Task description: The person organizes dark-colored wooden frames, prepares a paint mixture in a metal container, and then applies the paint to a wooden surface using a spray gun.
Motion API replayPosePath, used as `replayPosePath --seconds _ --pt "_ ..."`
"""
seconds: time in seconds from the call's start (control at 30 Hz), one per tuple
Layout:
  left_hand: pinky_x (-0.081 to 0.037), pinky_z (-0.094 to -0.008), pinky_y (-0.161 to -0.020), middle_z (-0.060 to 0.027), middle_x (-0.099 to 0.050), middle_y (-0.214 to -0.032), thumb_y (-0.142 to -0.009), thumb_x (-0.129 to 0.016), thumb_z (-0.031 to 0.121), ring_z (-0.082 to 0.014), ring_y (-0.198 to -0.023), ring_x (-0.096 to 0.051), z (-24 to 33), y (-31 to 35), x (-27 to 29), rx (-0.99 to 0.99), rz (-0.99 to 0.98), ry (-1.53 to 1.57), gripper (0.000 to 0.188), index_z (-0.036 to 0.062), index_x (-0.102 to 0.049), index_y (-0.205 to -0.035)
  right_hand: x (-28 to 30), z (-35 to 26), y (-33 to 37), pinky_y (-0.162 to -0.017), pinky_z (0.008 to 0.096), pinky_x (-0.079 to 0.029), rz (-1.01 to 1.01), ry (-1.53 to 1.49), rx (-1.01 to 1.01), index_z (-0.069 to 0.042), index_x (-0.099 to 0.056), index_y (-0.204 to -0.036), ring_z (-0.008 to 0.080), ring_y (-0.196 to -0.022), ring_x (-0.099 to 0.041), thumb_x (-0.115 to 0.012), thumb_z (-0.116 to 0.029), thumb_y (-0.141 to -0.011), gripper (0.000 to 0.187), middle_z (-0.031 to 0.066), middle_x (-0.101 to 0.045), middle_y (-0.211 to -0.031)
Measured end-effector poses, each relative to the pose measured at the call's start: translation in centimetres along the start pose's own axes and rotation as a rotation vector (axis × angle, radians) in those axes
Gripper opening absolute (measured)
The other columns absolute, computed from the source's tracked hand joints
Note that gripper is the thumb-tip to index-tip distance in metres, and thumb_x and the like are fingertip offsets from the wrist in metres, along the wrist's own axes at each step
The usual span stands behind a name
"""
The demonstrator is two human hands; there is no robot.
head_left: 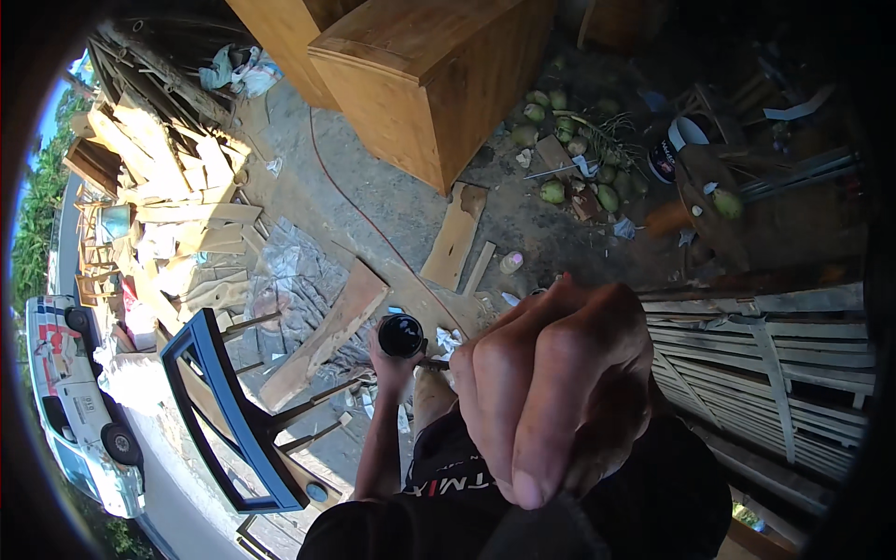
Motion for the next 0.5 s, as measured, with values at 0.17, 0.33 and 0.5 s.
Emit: replayPosePath --seconds 0.17,0.33,0.5 --pt "-0.052 -0.0433 -0.094 -0.0162 -0.064 -0.115 -0.061 -0.096 0.028 -0.0345 -0.106 -0.065 -1.7 -2.9 0.8 -0.045 -0.071 0.005 0.084 0.0015 -0.055 -0.129 -4.0 2.6 -1.5 -0.073 0.0321 -0.057 -0.046 0.046 -0.079 0.004 -0.066 -0.111 0.0222 -0.084 -0.072 -0.075 -0.017 -0.095 0.028 0.0152 -0.073 -0.100" --pt "-0.053 -0.0392 -0.094 -0.0128 -0.065 -0.114 -0.068 -0.091 0.025 -0.0261 -0.106 -0.066 -4.4 -4.3 1.9 -0.041 -0.228 0.237 0.074 0.0030 -0.053 -0.129 -0.3 12.4 3.9 -0.074 0.0309 -0.057 0.131 0.462 -0.361 0.003 -0.069 -0.107 0.0162 -0.084 -0.072 -0.066 -0.010 -0.100 0.015 0.0109 -0.074 -0.095" --pt "-0.054 -0.0369 -0.094 -0.0105 -0.067 -0.112 -0.066 -0.090 0.010 -0.0210 -0.101 -0.067 -7.6 -6.3 3.6 -0.138 -0.407 0.274 0.069 0.0040 -0.055 -0.126 6.0 20.9 16.5 -0.080 0.0300 -0.056 0.537 0.700 -0.587 0.001 -0.069 -0.112 0.0138 -0.093 -0.071 -0.066 -0.014 -0.102 0.019 0.0093 -0.074 -0.103"
Point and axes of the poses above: each hand's wrist, its own y-axis away from the middle knuckle, its own x-axis out of the back of the hand, z = x × y, the point moved 10 cm from there along -y, towards the middle knuckle
